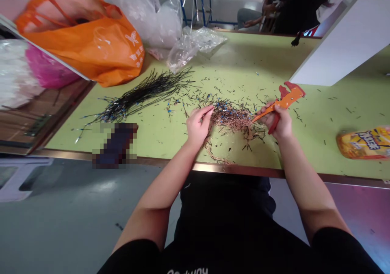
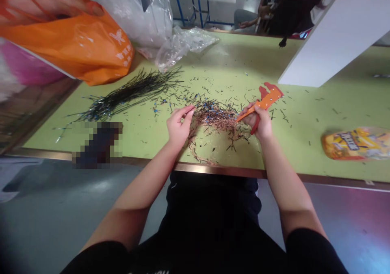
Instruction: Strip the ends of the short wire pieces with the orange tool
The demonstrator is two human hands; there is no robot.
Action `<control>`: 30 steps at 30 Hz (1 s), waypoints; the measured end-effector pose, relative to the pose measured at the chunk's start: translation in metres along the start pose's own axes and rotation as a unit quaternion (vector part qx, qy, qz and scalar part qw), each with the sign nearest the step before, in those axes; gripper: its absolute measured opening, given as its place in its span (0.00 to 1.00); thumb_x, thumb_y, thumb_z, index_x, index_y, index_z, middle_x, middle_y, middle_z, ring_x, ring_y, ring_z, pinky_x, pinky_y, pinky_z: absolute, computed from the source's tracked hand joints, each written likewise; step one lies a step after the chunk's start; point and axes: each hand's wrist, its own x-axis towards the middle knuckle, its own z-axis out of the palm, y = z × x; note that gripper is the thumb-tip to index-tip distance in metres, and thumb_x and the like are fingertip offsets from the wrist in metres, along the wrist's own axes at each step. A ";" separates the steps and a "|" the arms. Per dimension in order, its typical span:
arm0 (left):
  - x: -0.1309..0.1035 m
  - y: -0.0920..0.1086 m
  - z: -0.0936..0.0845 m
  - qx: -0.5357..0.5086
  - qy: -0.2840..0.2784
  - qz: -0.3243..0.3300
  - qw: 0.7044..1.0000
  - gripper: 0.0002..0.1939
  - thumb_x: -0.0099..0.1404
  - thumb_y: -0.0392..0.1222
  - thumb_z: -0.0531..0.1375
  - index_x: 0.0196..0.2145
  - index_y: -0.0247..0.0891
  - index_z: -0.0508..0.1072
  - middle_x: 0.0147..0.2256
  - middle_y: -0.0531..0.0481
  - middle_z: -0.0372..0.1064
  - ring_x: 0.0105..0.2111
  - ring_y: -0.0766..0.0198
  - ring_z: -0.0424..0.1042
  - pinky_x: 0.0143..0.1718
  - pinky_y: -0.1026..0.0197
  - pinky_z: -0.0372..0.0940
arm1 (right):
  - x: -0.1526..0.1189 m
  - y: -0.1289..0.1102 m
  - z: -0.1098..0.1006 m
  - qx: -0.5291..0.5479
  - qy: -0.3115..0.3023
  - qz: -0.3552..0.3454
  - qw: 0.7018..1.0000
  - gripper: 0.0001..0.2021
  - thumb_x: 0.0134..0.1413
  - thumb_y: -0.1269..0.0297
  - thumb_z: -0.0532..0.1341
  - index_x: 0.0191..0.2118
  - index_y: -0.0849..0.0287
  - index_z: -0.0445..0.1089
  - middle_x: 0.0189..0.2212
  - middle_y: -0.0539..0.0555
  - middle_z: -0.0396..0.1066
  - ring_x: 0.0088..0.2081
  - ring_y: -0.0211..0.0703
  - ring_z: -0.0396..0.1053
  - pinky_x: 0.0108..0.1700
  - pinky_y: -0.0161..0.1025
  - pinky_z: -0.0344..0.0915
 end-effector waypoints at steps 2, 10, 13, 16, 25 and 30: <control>-0.001 0.001 0.001 -0.002 0.000 -0.002 1.000 0.13 0.75 0.50 0.60 0.47 0.44 0.82 0.43 0.47 0.82 0.44 0.60 0.80 0.49 0.52 0.75 | -0.002 0.002 0.002 0.000 -0.019 0.007 1.000 0.15 0.50 0.49 0.69 0.35 0.53 0.72 0.30 0.52 0.72 0.38 0.52 0.77 0.48 0.58 0.79; -0.005 -0.003 0.002 -0.045 -0.014 -0.039 0.998 0.16 0.75 0.51 0.58 0.46 0.40 0.81 0.33 0.48 0.82 0.30 0.65 0.79 0.33 0.62 0.73 | -0.005 0.008 0.002 -0.008 -0.073 0.030 0.997 0.17 0.51 0.46 0.69 0.36 0.54 0.73 0.29 0.52 0.73 0.36 0.53 0.78 0.44 0.55 0.79; -0.005 -0.001 0.002 -0.039 -0.023 -0.027 0.999 0.16 0.74 0.50 0.58 0.44 0.39 0.82 0.29 0.50 0.79 0.24 0.68 0.74 0.29 0.64 0.68 | -0.007 0.013 0.001 -0.062 -0.091 0.023 0.994 0.17 0.54 0.46 0.69 0.39 0.54 0.74 0.32 0.53 0.75 0.38 0.52 0.78 0.45 0.54 0.79; -0.006 0.000 0.003 -0.029 -0.041 -0.022 0.998 0.17 0.74 0.51 0.57 0.44 0.39 0.82 0.28 0.50 0.78 0.23 0.68 0.71 0.28 0.64 0.66 | -0.008 0.021 0.002 -0.184 -0.100 -0.070 0.975 0.13 0.59 0.50 0.69 0.42 0.52 0.75 0.37 0.54 0.77 0.42 0.51 0.78 0.51 0.56 0.77; -0.007 -0.004 0.008 -0.010 -0.043 -0.018 0.999 0.18 0.74 0.53 0.56 0.42 0.39 0.81 0.29 0.49 0.78 0.23 0.67 0.70 0.28 0.63 0.65 | -0.005 0.024 0.002 -0.384 -0.141 -0.259 0.875 0.24 0.57 0.62 0.70 0.59 0.45 0.73 0.66 0.56 0.65 0.73 0.64 0.54 0.74 0.69 0.49; -0.009 -0.005 0.005 -0.005 -0.048 -0.009 0.999 0.17 0.74 0.52 0.57 0.44 0.40 0.81 0.31 0.50 0.78 0.25 0.67 0.71 0.29 0.63 0.66 | -0.017 0.012 0.010 -0.346 -0.130 -0.210 0.905 0.21 0.56 0.58 0.71 0.56 0.45 0.75 0.64 0.55 0.68 0.71 0.64 0.58 0.75 0.67 0.50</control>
